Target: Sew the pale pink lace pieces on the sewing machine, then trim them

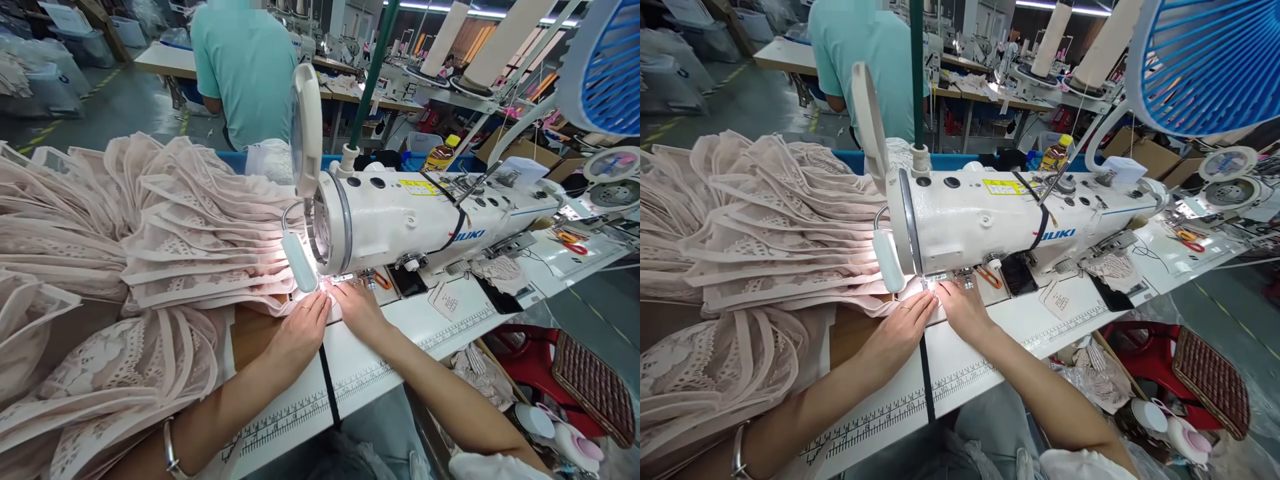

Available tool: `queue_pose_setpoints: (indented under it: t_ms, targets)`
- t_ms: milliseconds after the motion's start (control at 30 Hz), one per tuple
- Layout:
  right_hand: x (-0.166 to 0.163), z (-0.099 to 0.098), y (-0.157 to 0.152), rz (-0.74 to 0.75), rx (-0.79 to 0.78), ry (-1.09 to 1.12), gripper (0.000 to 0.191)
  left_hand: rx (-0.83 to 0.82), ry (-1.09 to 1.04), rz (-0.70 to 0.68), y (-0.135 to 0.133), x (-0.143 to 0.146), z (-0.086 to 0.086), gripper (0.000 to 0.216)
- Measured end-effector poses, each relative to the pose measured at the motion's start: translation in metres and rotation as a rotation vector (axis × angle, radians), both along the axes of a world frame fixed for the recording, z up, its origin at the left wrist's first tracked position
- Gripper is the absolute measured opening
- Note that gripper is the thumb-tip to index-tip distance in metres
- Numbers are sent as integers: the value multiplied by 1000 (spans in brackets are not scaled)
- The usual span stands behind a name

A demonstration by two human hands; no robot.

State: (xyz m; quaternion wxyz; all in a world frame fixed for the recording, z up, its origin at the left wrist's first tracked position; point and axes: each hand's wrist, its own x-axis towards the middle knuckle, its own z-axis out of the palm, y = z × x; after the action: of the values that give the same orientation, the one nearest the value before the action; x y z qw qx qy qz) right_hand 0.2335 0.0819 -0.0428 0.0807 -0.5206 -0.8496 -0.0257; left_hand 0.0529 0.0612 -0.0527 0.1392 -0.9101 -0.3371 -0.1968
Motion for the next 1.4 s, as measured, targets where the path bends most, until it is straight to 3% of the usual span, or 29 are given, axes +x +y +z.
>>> queue_pose_setpoints:
  t_ms: [300,567,833,1200,1400]
  targets:
    - [-4,9,-2,-44,-22,-68,44,62,-17,-7,2,0,9,39]
    - [-8,15,-1,-77,-96,-81,41,12,-17,15,4,-2,1,41]
    - [-7,7,1,-73,-40,-70,33,50,-51,31,7,0,-1,38]
    - [-10,12,2,-98,-126,-63,30,71,-82,68,10,1,-6,39]
    - [-11,9,3,-100,-142,-9,30,122,-20,78,6,2,11,40]
